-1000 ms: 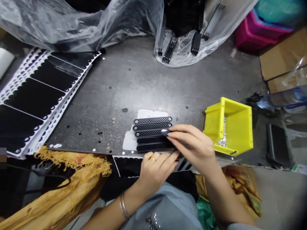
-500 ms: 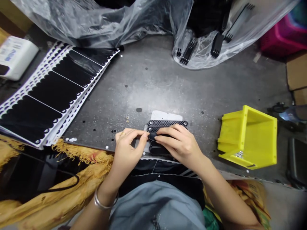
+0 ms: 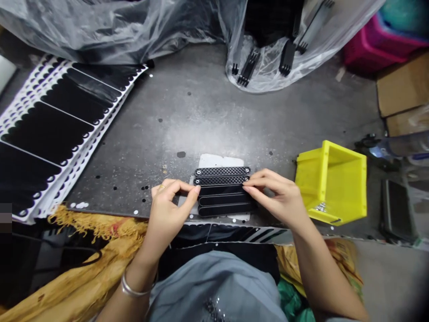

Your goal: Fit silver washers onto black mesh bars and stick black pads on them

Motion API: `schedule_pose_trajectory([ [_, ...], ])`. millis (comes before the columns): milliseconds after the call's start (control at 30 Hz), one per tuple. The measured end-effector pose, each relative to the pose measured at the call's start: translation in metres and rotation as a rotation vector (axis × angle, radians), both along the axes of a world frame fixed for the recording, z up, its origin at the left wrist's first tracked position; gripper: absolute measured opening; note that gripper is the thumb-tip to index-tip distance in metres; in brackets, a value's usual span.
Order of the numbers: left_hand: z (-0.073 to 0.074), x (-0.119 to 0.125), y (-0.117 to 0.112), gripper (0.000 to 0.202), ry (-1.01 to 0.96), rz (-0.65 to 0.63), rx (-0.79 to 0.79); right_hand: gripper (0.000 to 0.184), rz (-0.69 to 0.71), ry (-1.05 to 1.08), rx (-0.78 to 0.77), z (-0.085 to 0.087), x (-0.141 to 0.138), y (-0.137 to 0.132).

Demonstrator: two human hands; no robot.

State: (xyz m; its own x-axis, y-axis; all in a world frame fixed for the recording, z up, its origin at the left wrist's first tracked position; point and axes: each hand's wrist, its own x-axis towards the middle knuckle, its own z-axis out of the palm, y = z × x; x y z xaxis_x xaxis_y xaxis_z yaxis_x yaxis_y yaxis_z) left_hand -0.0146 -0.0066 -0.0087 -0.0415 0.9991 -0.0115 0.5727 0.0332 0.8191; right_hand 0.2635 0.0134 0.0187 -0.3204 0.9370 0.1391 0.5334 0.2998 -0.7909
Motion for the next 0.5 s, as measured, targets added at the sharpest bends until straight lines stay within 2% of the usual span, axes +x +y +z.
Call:
schedule_pose_trajectory([
  [133,-0.002,-0.003,0.002,0.020,0.036,-0.007,0.018,0.012,0.052,0.074,-0.020,-0.008,0.002,0.001],
  [200,0.000,-0.003,0.001,0.023,0.080,-0.027,0.035,0.014,0.042,0.048,0.019,-0.009,0.002,-0.002],
  [267,0.004,0.001,-0.002,0.020,0.193,-0.018,0.117,0.017,-0.080,-0.008,0.109,-0.007,0.004,-0.009],
  [333,0.009,0.008,-0.006,0.015,0.325,-0.045,0.249,0.014,-0.240,-0.039,0.127,-0.005,0.008,-0.019],
  [367,0.011,0.014,-0.007,0.031,0.379,-0.103,0.306,0.012,-0.283,-0.038,0.080,-0.004,0.010,-0.024],
  [400,0.011,0.020,-0.008,0.056,0.422,-0.189,0.347,0.011,-0.288,-0.036,0.005,-0.004,0.011,-0.028],
  [467,0.010,0.031,-0.006,0.101,0.492,-0.394,0.371,0.014,-0.229,-0.025,-0.151,-0.007,0.012,-0.034],
  [500,0.009,0.036,-0.004,0.113,0.531,-0.469,0.362,0.017,-0.202,-0.017,-0.207,-0.010,0.011,-0.034],
])
